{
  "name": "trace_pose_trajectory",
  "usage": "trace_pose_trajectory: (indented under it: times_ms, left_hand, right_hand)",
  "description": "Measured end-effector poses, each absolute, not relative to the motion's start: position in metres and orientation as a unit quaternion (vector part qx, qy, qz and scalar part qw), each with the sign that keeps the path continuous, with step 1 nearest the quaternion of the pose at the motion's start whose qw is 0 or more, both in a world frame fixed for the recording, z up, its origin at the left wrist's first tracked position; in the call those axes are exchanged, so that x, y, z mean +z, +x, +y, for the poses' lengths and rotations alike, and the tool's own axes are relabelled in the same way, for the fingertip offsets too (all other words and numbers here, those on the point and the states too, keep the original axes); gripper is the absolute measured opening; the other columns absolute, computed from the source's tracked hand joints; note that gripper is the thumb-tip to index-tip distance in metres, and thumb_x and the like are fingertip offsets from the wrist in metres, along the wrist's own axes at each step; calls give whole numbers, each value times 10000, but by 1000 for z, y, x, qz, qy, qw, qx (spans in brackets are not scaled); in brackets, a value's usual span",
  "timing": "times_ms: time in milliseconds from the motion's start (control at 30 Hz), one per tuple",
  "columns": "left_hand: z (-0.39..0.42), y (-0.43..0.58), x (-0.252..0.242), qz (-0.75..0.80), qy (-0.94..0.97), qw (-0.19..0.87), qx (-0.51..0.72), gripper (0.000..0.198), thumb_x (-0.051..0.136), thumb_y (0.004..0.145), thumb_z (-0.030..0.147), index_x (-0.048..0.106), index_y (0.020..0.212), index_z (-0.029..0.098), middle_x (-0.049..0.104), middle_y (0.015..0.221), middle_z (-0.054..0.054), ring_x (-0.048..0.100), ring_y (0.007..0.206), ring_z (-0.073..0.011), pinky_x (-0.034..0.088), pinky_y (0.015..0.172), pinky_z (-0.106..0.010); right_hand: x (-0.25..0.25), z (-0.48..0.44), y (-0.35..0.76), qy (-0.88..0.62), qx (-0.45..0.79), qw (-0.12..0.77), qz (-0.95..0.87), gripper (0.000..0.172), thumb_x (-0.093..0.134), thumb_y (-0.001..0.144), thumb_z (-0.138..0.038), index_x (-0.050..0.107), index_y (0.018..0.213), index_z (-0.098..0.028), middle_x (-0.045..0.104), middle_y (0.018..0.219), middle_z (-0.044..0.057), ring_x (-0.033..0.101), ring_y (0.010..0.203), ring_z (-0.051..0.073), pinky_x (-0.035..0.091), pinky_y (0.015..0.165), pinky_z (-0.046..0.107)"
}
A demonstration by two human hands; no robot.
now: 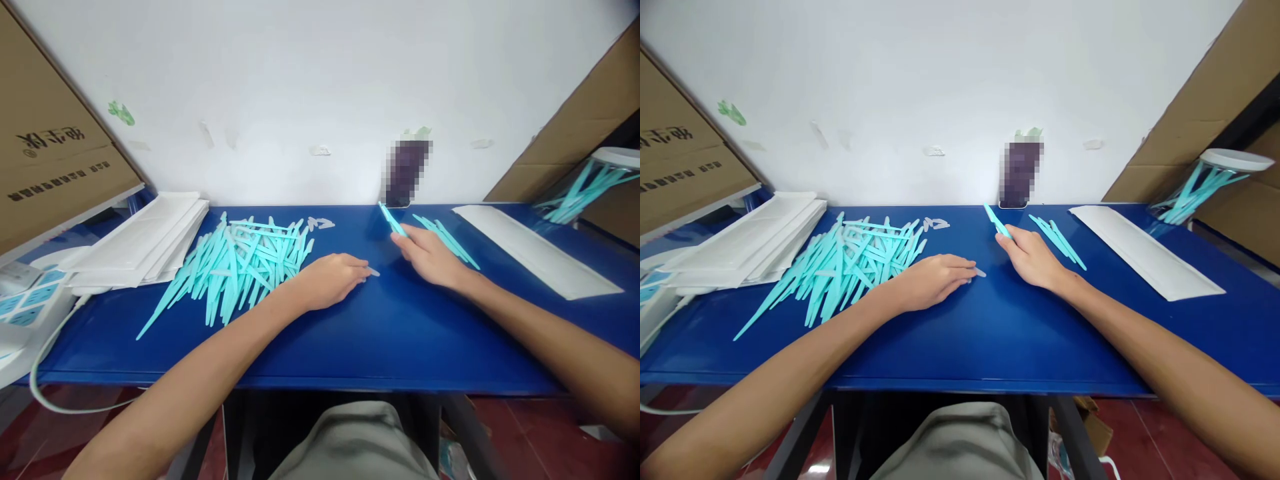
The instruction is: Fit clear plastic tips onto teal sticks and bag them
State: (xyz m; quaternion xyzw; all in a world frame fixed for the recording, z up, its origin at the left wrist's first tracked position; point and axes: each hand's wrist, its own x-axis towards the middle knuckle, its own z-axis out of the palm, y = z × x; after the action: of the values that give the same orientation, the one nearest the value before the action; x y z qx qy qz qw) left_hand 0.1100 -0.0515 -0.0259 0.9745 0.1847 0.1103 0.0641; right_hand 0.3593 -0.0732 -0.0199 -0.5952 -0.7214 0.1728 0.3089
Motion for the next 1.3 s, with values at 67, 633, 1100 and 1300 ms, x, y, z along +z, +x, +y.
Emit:
trace_pose_trajectory:
  times_ms: [67,633,1100,1300]
  left_hand:
    - [-57,107,-25,163,972,105,134,342,484,1047,208,705,1305,173,689,1379,-93,634,1308,-228,499,1125,-374]
    - [-60,106,-27,214,962,60,160,222,650,971,343,740,1027,148,674,972,-84,637,962,-219,528,881,-344]
    - [-67,114,-28,163,973,-150,67,293,455,932,5,585,1147,156,644,1032,-98,632,941,-245,469,792,-351]
    - [-69,113,-27,175,971,-150,67,241,451,970,62,624,1104,161,649,1056,-101,649,931,-237,478,796,-358]
  right_hand:
    - [-19,-76,358,-588,182,310,-725,393,402,1018,-514,377,725,-253,494,618,-18,459,581,186,349,610,345]
    - [-28,-73,355,-541,125,206,-806,386,342,1040,-514,445,783,-245,533,667,-14,482,636,200,364,828,409]
    - [-20,-76,356,-560,141,238,-781,373,382,1022,-520,374,752,-263,471,615,-18,470,581,198,349,621,353]
    - [-21,-72,358,-533,99,223,-810,333,380,1019,-466,466,778,-252,610,794,64,581,735,252,407,715,386]
